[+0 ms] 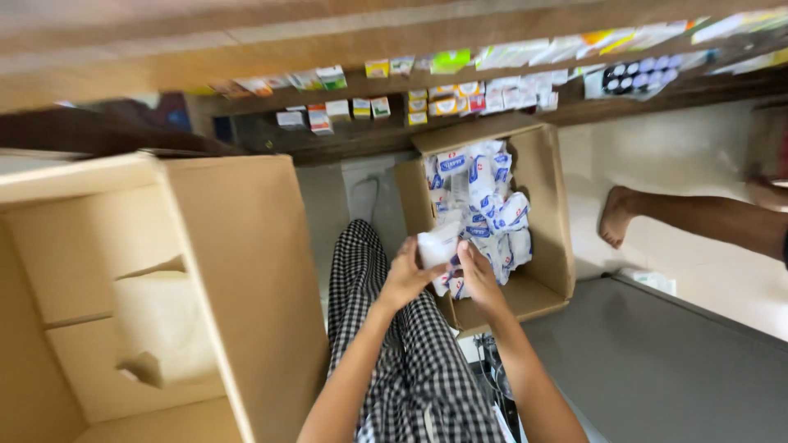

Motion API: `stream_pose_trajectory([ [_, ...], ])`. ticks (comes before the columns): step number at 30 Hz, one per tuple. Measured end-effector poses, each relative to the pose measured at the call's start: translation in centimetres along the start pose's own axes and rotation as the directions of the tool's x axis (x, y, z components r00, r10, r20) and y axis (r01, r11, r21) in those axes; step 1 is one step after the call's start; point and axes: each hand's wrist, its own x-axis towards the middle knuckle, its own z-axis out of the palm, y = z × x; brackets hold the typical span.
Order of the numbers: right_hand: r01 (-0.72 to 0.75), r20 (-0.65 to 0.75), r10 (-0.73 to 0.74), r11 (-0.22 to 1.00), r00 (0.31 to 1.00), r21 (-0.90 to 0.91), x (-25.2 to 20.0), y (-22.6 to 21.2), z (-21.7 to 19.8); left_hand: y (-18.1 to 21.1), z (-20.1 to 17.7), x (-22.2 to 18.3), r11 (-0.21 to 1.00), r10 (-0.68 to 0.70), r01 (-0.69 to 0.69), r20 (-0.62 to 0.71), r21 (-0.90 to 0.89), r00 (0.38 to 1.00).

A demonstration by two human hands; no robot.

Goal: The person organizes and stocks cotton wool packets from a box onto a pharmacy counter.

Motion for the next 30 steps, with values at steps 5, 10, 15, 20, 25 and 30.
stream_pose_trajectory([
  [5,0.15,0.022,-0.148,0.979,0.989,-0.138,-6.7,-13.1,4.3,15.0,-9.3,-3.3,0.855,-0.24,0.212,0.0,-0.473,0.971],
  [10,0.213,0.067,-0.209,0.975,0.976,-0.068,-11.5,-22.8,7.4,23.5,-14.6,-6.2,0.424,-0.261,0.149,0.037,-0.893,0.965],
  [15,0.2,0.171,-0.263,0.927,0.949,0.317,-14.4,-31.2,9.7,28.1,-19.3,-8.0,0.531,-0.074,0.029,-0.013,-0.847,0.997],
  [20,0.427,0.28,-0.443,0.896,0.852,0.118,-16.2,-39.5,10.1,35.1,-26.9,-7.6,0.702,0.143,-0.068,0.046,-0.709,0.989],
  [25,0.609,0.366,-0.531,0.78,0.764,-0.141,-17.3,-46.0,11.4,40.3,-30.6,-6.2,0.931,0.278,-0.26,0.039,-0.256,0.96],
  [30,0.665,0.233,-0.72,0.693,0.654,0.278,-15.8,-48.9,13.3,40.1,-31.3,-3.8,0.623,0.237,-0.336,-0.239,-0.707,0.942],
])
